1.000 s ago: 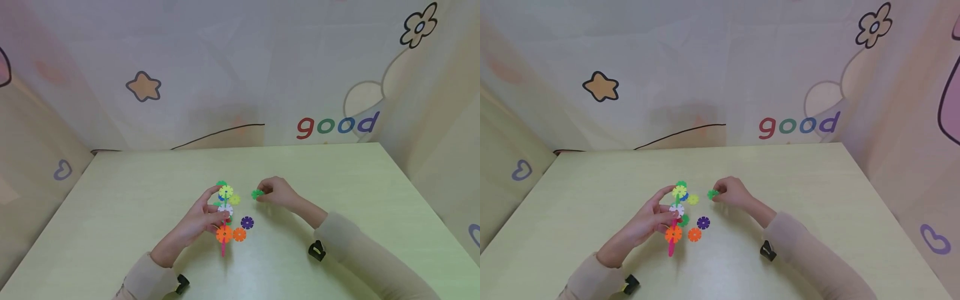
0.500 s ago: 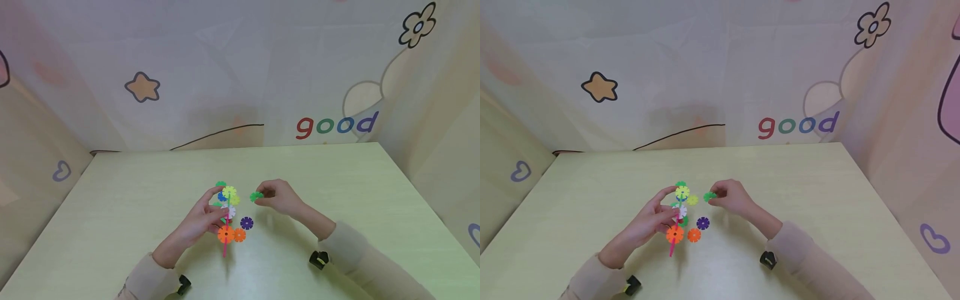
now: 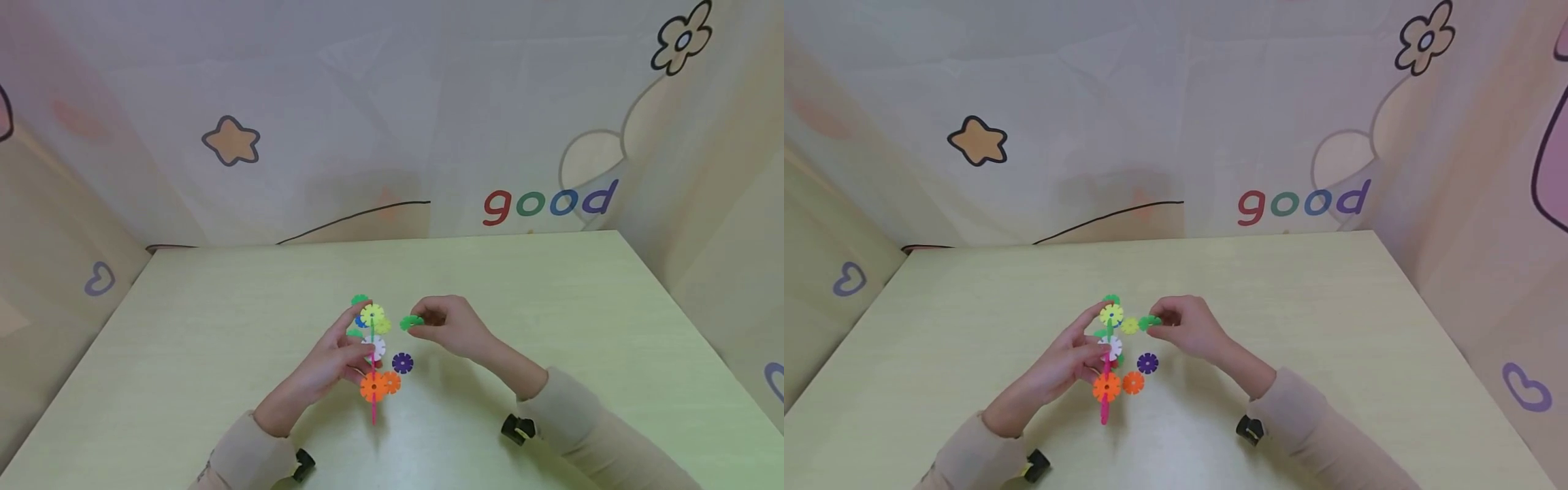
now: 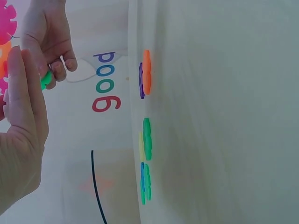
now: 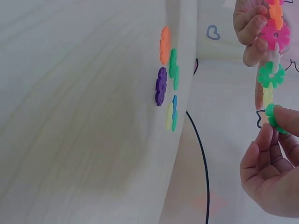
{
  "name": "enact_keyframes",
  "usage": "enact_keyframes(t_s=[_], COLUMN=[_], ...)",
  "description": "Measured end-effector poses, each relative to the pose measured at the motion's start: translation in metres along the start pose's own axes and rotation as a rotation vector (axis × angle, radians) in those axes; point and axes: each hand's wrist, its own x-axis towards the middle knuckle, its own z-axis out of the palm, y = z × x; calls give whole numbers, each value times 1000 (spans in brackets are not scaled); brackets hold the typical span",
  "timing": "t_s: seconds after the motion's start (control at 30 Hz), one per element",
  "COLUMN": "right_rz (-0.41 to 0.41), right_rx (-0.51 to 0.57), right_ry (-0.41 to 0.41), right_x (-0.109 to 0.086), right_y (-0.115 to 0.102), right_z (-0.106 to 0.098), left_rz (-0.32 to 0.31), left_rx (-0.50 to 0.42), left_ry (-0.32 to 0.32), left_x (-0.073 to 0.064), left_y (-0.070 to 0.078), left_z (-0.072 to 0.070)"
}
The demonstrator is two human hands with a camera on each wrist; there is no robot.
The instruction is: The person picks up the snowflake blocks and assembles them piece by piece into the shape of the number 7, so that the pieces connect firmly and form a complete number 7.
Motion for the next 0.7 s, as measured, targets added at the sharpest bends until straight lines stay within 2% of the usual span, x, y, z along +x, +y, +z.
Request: enact_keyframes(t_s=[0.33, 0.53, 0.7], right_rz=[-45, -65, -62], right_rx=[-16, 2, 5], right_ry=[18, 38, 56], right_x=[2, 2, 1], right_y=[-2, -3, -3], right_z=[3, 4, 4], left_rz=[-2, 22, 46], left_rx=[-2, 31, 23], left_ry=[-30, -46, -73], left_x=[-1, -1, -1], left_y=[2, 1, 2], left_z=[4, 5, 7])
